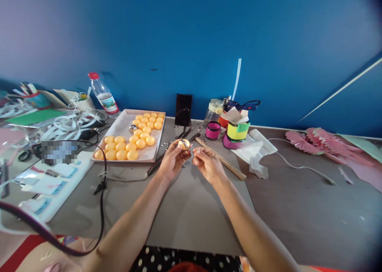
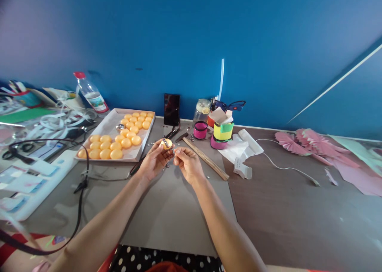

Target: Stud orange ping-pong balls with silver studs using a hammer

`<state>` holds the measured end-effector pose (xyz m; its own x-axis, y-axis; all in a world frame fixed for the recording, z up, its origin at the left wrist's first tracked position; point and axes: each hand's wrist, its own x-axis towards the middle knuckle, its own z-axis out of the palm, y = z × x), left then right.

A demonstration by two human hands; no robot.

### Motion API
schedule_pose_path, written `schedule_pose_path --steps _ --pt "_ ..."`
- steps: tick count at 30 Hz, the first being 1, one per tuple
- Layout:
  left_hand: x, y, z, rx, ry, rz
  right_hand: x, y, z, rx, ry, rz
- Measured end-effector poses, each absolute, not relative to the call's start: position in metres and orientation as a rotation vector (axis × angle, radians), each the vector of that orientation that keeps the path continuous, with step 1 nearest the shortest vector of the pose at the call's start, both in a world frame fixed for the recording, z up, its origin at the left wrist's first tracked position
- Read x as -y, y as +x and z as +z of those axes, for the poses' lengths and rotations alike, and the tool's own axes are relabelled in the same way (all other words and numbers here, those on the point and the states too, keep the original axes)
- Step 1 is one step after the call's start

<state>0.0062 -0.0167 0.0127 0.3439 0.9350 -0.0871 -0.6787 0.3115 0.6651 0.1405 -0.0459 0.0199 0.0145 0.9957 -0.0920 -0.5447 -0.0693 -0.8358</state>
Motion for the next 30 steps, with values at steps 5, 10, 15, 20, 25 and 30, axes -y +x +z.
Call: schedule_pose_path --steps 5,10,15,20,25,30 --pt "0.018 0.006 0.013 -0.526 0.593 1.118 0.045 0.142 0.020 0.687 -0.849 1.474" --pt "0.018 0.008 0.012 -0.514 0.586 1.122 0.045 0.141 0.020 0.729 -0.859 1.458" --pt "0.018 0.010 0.011 -0.513 0.620 1.139 0.046 0.138 0.016 0.790 -0.955 1.325" --pt "0.019 0.012 0.009 -0.525 0.607 1.117 0.045 0.136 0.012 0.870 -1.040 1.202" --pt "0.020 0.014 0.005 -0.521 0.610 1.117 0.044 0.136 0.012 0.880 -1.067 1.185" --pt "0.020 0.015 0.006 -0.515 0.615 1.124 0.043 0.136 0.009 0.898 -1.075 1.167"
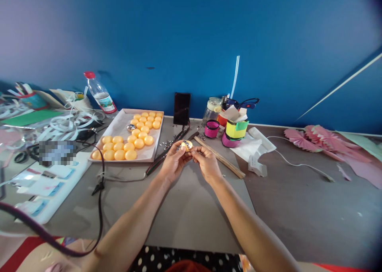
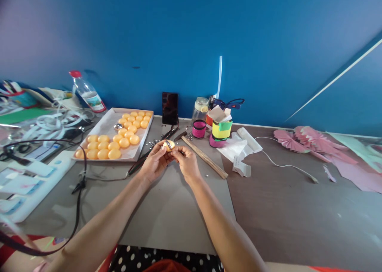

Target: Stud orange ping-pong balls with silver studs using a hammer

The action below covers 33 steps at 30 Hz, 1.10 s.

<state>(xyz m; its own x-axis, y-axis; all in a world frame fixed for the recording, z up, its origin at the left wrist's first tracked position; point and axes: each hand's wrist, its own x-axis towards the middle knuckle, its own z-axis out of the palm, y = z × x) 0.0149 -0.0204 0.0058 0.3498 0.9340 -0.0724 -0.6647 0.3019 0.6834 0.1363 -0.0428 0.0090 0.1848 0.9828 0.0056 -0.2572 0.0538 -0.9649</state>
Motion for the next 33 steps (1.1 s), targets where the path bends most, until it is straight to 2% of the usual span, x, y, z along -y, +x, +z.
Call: schedule_pose_path --steps 20,27,33 --pt "0.029 0.027 0.006 -0.580 0.689 1.231 0.044 0.129 0.002 0.872 -1.168 1.010" --pt "0.021 0.016 0.003 -0.522 0.577 1.123 0.040 0.139 0.007 0.812 -0.987 1.199" --pt "0.016 0.009 0.009 -0.568 0.541 1.135 0.042 0.149 0.002 1.399 -1.354 0.890"
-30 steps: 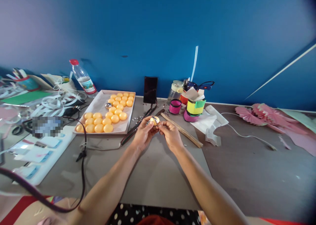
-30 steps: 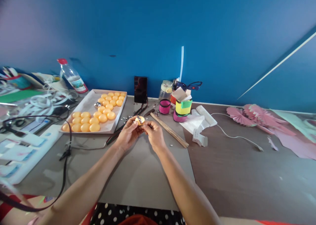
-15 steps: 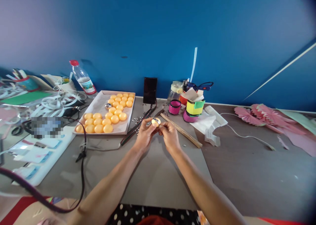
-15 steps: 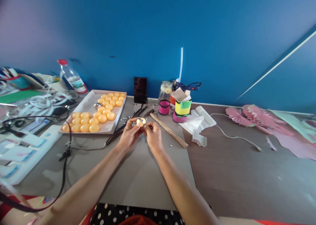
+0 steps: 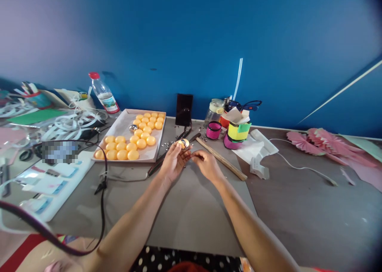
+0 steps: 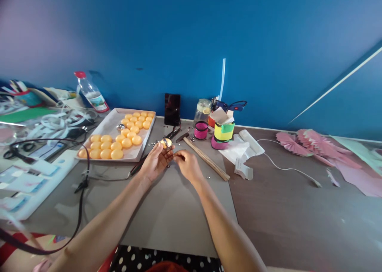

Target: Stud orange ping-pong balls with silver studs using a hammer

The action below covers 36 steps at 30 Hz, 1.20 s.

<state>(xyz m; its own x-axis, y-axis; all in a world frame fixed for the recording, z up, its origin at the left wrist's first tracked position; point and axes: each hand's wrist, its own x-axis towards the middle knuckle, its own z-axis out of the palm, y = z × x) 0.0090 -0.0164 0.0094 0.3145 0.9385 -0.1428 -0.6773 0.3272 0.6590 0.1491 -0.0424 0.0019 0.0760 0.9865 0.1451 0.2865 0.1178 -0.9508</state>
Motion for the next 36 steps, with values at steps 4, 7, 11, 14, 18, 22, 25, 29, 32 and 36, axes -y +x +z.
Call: schedule_pose_path --steps 4,7,11,14,18,22,25,29,32,36 --pt "0.017 0.008 0.012 -0.588 0.565 1.182 0.050 0.143 0.000 1.823 -1.527 0.586" --pt "0.016 0.007 0.013 -0.565 0.602 1.206 0.052 0.137 0.002 2.063 -1.660 0.437" --pt "0.014 0.006 0.013 -0.553 0.614 1.245 0.051 0.131 0.000 2.267 -1.714 0.340" --pt "0.014 0.005 0.013 -0.530 0.621 1.234 0.049 0.129 -0.004 2.299 -1.690 0.331" --pt "0.015 0.004 0.016 -0.521 0.605 1.196 0.050 0.130 -0.006 2.235 -1.662 0.328" --pt "0.014 0.001 0.015 -0.512 0.583 1.176 0.050 0.130 -0.009 2.156 -1.684 0.354" --pt "0.011 -0.001 0.012 -0.496 0.572 1.184 0.048 0.134 -0.010 2.110 -1.662 0.358" --pt "0.008 -0.001 0.008 -0.509 0.575 1.193 0.043 0.150 -0.007 1.912 -1.716 0.143" --pt "0.007 0.000 0.005 -0.531 0.586 1.177 0.039 0.169 -0.003 1.708 -1.939 -0.078" --pt "0.007 0.001 0.005 -0.552 0.571 1.181 0.033 0.190 -0.005 1.616 -2.252 -0.050"
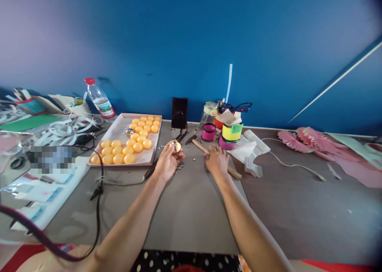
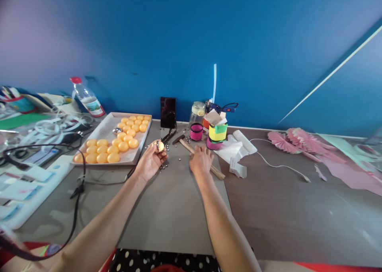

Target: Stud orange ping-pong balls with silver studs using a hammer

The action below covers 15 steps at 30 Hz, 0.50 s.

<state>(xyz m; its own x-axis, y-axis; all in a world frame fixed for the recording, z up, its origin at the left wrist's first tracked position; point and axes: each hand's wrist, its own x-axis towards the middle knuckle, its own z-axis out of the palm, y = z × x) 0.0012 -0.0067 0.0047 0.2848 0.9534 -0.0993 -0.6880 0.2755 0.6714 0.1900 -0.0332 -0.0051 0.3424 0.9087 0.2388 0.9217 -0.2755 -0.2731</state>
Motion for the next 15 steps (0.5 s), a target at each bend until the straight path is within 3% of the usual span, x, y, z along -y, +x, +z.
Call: schedule_pose_path --steps 6,12,15 --pt "0.011 0.001 0.008 -0.449 0.580 1.141 0.027 0.199 -0.016 1.695 -2.228 -0.039" --pt "0.003 -0.004 0.003 -0.412 0.513 1.236 0.034 0.187 -0.002 1.582 -1.614 -0.384" --pt "-0.002 -0.007 -0.001 -0.388 0.472 1.275 0.041 0.181 0.004 1.625 -1.445 -0.336"
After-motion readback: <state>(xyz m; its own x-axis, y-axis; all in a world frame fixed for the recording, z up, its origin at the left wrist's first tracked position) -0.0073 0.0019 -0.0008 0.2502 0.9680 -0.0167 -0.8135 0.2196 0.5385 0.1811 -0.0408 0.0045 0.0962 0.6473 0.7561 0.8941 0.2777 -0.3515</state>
